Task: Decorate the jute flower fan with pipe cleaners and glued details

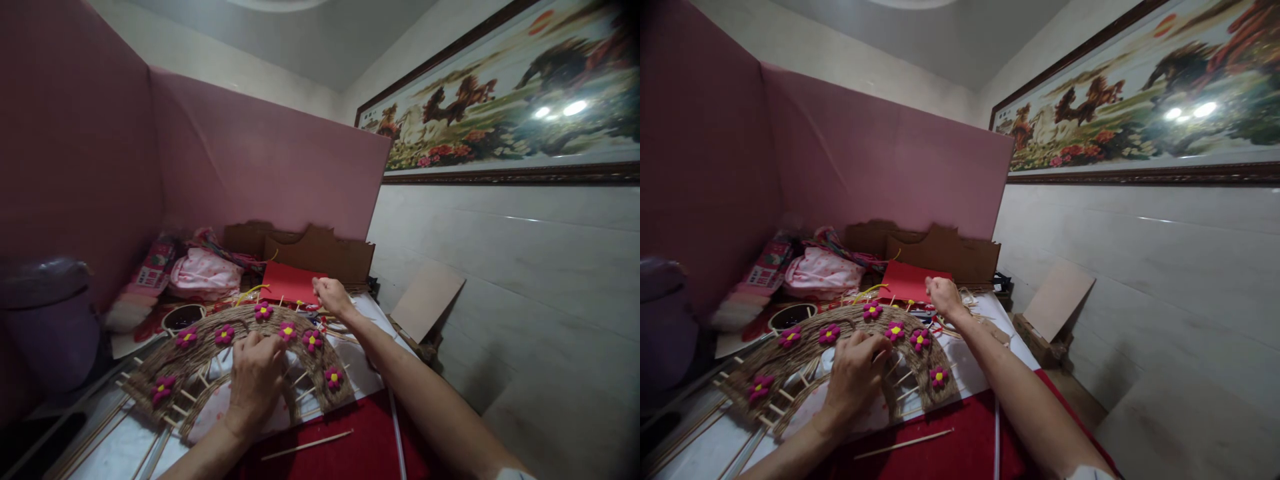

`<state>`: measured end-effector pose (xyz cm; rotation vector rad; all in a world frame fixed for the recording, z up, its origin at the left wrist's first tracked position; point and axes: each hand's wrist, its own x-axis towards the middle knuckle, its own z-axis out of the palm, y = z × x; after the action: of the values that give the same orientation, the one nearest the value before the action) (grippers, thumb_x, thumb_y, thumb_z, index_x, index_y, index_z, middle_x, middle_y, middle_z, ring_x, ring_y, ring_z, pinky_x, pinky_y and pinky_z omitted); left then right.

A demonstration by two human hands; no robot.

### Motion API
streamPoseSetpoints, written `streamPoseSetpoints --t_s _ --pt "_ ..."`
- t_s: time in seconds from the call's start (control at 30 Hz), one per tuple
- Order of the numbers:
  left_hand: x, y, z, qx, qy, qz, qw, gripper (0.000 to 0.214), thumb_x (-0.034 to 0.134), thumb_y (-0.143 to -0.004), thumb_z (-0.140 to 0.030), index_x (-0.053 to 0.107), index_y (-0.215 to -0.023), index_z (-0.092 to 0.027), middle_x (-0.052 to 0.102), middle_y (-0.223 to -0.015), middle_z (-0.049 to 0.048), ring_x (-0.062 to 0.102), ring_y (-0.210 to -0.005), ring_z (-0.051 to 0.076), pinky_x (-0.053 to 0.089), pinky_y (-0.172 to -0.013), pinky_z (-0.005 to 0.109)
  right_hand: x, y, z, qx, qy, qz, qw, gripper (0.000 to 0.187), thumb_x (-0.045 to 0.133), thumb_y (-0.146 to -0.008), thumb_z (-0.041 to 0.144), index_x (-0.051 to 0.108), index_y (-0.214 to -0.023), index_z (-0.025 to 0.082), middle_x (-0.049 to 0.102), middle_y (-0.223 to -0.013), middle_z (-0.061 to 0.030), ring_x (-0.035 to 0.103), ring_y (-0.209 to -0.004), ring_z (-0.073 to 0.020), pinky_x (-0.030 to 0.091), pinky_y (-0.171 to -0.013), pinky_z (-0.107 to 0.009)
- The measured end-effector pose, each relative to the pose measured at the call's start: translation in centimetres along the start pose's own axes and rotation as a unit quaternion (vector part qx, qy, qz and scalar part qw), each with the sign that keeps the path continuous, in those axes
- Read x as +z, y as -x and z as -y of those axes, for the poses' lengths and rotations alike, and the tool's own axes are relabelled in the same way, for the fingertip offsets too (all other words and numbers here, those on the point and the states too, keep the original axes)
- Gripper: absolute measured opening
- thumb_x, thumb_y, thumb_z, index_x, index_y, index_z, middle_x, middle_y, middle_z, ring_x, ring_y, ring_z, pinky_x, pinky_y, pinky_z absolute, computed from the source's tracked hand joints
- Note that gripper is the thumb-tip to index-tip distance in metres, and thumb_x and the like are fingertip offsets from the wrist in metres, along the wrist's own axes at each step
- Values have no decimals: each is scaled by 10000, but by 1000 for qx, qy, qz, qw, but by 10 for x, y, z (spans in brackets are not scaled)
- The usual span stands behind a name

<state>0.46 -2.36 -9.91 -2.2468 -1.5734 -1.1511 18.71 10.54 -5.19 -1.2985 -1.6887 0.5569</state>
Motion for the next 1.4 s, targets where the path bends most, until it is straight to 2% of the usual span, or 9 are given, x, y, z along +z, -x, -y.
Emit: streamPoseSetpoints --t_s 0.1,0.27,0.4,0.47,0.67,0.97,1.4 --pt "-1 0 -1 -1 1 -1 1000 166 479 -798 -137 595 -697 -199 576 -683 43 477 -713 214 323 -698 356 -6 -2 -6 25 -13 -11 1000 489 372 -816 580 451 -517 201 450 -391 22 422 -365 -96 315 -431 -226" --pt "1 -1 0 -8 6 2 1000 186 467 -786 -112 602 -696 -204 570 -665 42 478 -700 216 318 -691 351 -4 2 -5 21 -33 37 999 459 523 -692 628 544 -626 174 603 -545 -26 504 -436 -109 354 -445 -221" --pt "1 0 1 -4 11 6 1000 188 463 -804 -127 591 -687 -200 559 -654 37 478 -708 217 315 -702 355 4 5 3 -2 -18 77 997 557 396 -772 633 611 -596 150 623 -556 -53 551 -500 -122 384 -509 -229" --pt "1 1 1 -8 11 6 1000 188 462 -813 -136 587 -686 -198 554 -660 38 479 -716 217 315 -708 356 7 6 6 -15 2 85 996 541 433 -769 610 640 -594 142 632 -578 -49 553 -535 -121 368 -519 -220" --pt "1 1 0 -9 12 4 1000 167 477 -815 -141 589 -703 -195 561 -680 39 479 -730 222 314 -709 358 12 9 7 -23 71 78 994 439 588 -697 546 685 -613 126 622 -547 -26 511 -537 -114 297 -486 -207" --pt "1 1 0 -15 20 2 1000 141 504 -799 -133 585 -700 -192 548 -688 42 477 -735 221 319 -708 359 17 10 7 -32 106 69 991 336 600 -718 441 706 -629 135 646 -566 -32 541 -557 -118 311 -486 -197" --pt "3 1 2 -14 32 -2 999 140 503 -798 -135 595 -708 -189 541 -682 42 472 -724 218 321 -714 361 16 12 11 -33 118 51 991 281 654 -670 419 714 -618 150 647 -565 -24 524 -542 -113 301 -486 -203"
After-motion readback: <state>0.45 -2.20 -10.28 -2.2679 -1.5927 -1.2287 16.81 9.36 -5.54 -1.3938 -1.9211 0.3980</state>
